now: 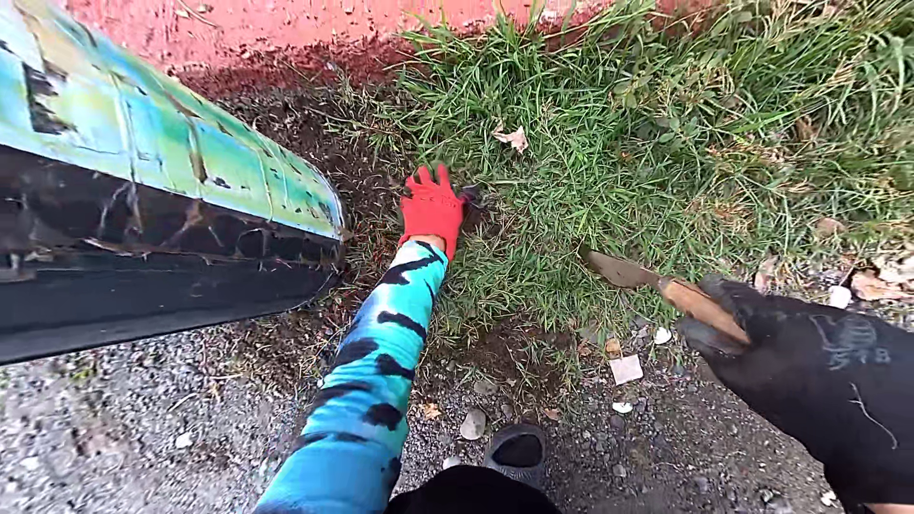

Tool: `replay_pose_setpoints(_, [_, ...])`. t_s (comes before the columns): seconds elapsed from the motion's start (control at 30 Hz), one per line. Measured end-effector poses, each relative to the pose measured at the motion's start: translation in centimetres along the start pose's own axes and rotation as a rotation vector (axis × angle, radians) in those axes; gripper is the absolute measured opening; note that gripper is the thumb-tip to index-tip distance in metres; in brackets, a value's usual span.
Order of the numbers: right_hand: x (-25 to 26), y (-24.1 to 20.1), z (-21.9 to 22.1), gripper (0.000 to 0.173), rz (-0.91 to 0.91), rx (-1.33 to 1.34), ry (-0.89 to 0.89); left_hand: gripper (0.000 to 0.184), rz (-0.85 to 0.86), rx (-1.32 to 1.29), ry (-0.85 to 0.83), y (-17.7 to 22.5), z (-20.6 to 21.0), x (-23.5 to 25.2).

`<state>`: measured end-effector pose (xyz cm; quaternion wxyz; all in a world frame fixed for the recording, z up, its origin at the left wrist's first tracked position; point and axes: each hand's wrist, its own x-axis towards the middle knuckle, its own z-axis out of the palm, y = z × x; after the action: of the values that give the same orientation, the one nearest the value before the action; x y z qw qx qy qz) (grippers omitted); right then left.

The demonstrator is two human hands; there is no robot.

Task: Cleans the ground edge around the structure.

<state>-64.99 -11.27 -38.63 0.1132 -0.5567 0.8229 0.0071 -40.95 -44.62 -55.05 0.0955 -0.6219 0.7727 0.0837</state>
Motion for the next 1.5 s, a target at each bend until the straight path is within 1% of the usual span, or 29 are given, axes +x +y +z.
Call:
replay_pose_setpoints(0.07, [0.0, 0.0, -0.1, 0.05, 0.009, -0.002, -0.005, 0.061, -0.079, -0.009, -0.034, -0.3, -0.2, 0.7])
replay_pose_setpoints(0.13, [0.2, 0.1, -0.4, 0.046, 0.041, -0.002, -0.045, 0.056, -0.1, -0.018, -0.112, -0.1, -1.2, 1.0])
replay_pose_setpoints(0.23, [0.8, 0.7, -0.7, 0.042, 0.066, 0.014, -0.074, 0.05, -0.069, -0.038, -0.189, -0.5, -2.0, 0.2])
replay_pose_setpoints(0.33, [0.9, 1.4, -0.5, 0.043, 0.105, 0.071, -0.089, 0.047, -0.005, -0.008, -0.224, -1.7, -1.9, -1.5])
replay_pose_setpoints(0.4, [0.8, 1.8, 0.0, 0.045, 0.109, 0.097, -0.087, 0.047, 0.004, 0.005, -0.244, -2.4, -1.8, -2.7])
replay_pose_setpoints(0.47, [0.7, 2.1, 0.3, 0.048, 0.109, 0.112, -0.083, 0.048, 0.0, -0.018, -0.271, -2.4, -2.2, -4.0])
replay_pose_setpoints(0.53, [0.7, 2.6, 0.6, 0.05, 0.101, 0.131, -0.082, 0.047, 0.024, -0.063, -0.321, -1.4, -2.2, -6.5])
replay_pose_setpoints(0.63, [0.9, 3.7, 1.3, 0.051, 0.097, 0.179, -0.063, 0.042, 0.197, 0.013, -0.439, 0.1, 0.0, -12.7])
replay_pose_setpoints(0.67, [1.0, 4.0, 1.4, 0.05, 0.103, 0.198, -0.067, 0.044, 0.225, 0.053, -0.468, 0.4, 0.3, -13.8])
replay_pose_setpoints(0.7, [1.0, 4.2, 1.5, 0.05, 0.108, 0.211, -0.073, 0.046, 0.24, 0.075, -0.447, 0.6, 0.2, -14.3])
replay_pose_setpoints(0.77, [0.8, 4.3, 1.7, 0.051, 0.108, 0.22, -0.077, 0.052, 0.267, 0.081, -0.28, 0.6, -0.5, -13.6])
replay_pose_setpoints(0.8, [0.8, 4.2, 1.6, 0.051, 0.108, 0.212, -0.076, 0.057, 0.279, 0.072, -0.192, 0.4, -0.7, -12.6])
replay_pose_setpoints(0.87, [0.8, 4.1, 1.7, 0.054, 0.111, 0.186, -0.058, 0.069, 0.239, 0.09, -0.064, 0.6, -0.7, -8.7])
replay_pose_setpoints(0.9, [0.7, 4.1, 1.8, 0.055, 0.114, 0.183, -0.061, 0.072, 0.198, 0.111, -0.056, 0.4, -0.4, -6.8])
replay_pose_setpoints(0.97, [0.6, 4.1, 1.8, 0.053, 0.118, 0.172, -0.064, 0.068, 0.12, 0.133, -0.077, -0.3, 0.6, -4.3])
replay_pose_setpoints(1.07, [0.4, 3.5, 1.1, 0.048, 0.164, 0.155, -0.101, 0.056, 0.005, 0.071, -0.107, -0.6, 1.0, -3.2])
replay_pose_setpoints(1.17, [0.2, 3.1, 0.9, 0.045, 0.174, 0.158, -0.082, 0.052, -0.059, 0.027, -0.207, 0.0, -0.4, -2.6])
replay_pose_setpoints(1.3, [-0.3, 3.3, 1.4, 0.044, 0.187, 0.199, -0.09, 0.051, -0.031, 0.046, -0.228, -0.2, -0.6, -3.0])
replay_pose_setpoints(1.37, [-0.5, 3.7, 2.0, 0.045, 0.21, 0.214, -0.117, 0.05, -0.007, 0.071, -0.25, -0.3, -0.3, -4.4])
replay_pose_setpoints(1.4, [-0.6, 3.9, 2.4, 0.046, 0.215, 0.228, -0.115, 0.046, 0.011, 0.06, -0.258, -0.6, 0.0, -6.0])
replay_pose_setpoints(1.47, [-0.7, 4.4, 2.9, 0.047, 0.214, 0.255, -0.11, 0.035, 0.041, 0.0, -0.252, -2.1, 1.1, -10.9])
replay_pose_setpoints(1.5, [-0.6, 4.6, 3.0, 0.048, 0.212, 0.262, -0.114, 0.033, 0.045, -0.034, -0.255, -2.8, 1.4, -12.6])
